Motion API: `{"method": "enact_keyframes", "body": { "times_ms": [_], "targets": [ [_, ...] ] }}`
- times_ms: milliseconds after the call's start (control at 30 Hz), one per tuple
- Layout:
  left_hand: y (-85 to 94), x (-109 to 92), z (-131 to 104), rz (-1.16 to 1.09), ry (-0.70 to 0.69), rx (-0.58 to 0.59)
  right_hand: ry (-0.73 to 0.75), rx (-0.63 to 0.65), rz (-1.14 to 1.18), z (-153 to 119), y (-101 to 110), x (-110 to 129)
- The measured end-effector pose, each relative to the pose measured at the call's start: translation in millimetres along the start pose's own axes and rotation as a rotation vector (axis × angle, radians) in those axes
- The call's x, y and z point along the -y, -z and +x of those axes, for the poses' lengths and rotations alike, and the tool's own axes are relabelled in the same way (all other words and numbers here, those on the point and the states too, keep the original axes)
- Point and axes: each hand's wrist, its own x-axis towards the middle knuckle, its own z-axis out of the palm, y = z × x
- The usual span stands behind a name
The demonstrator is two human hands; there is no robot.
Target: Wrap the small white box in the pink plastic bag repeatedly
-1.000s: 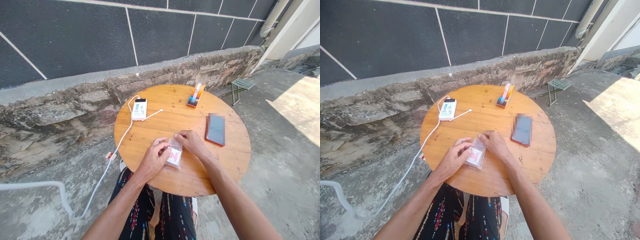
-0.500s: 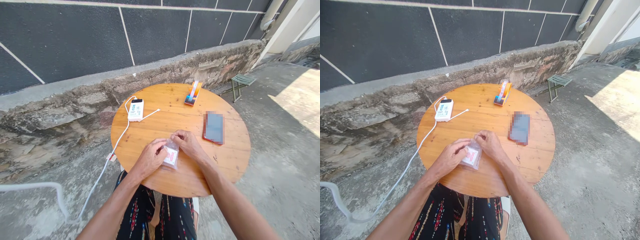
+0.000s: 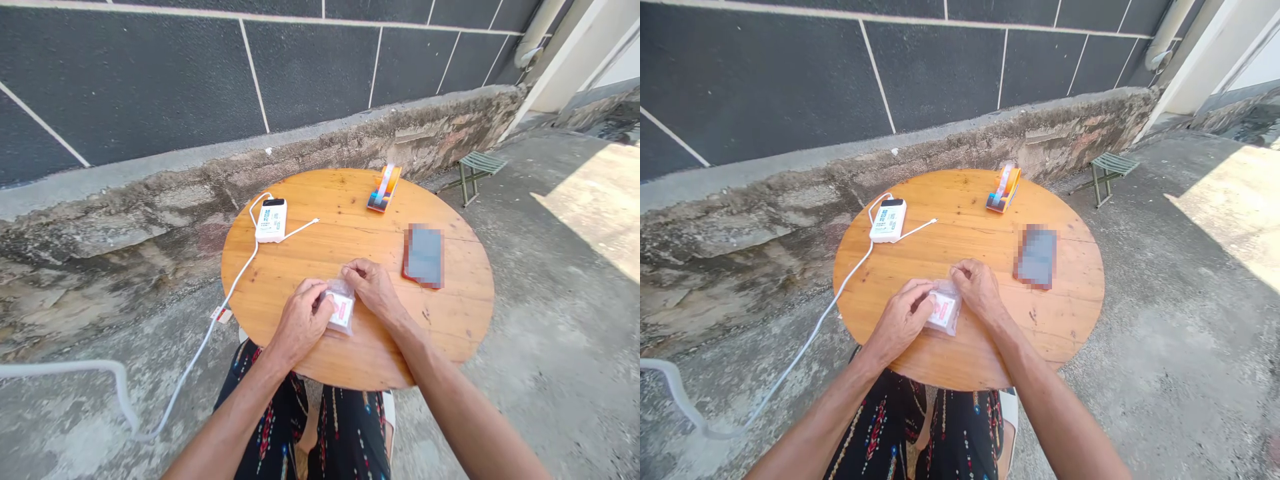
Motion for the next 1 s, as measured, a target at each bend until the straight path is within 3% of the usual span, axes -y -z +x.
{"method": "enact_keyframes", "body": {
  "times_ms": [333, 600, 867, 1000],
  "targets": [
    [0.4, 2.3, 3.2, 0.007, 0.080, 0.014, 0.003, 0.064, 0.150, -3.6, 3.7, 0.6],
    [0.3, 4.3, 1.8, -0.028, 0.087, -0.017, 0.121, 0.157, -0.036, -4.9, 10.2, 5.3],
    [-4.1, 6.2, 3.9, -0.002, 0.108, -0.051, 0.043, 0.171, 0.076, -3.6, 9.6, 3.0],
    [-5.2, 4.8, 2.7, -0.029, 0.131, -0.063, 0.048, 0.219, -0.016, -7.3, 16.6, 14.1]
  ]
}}
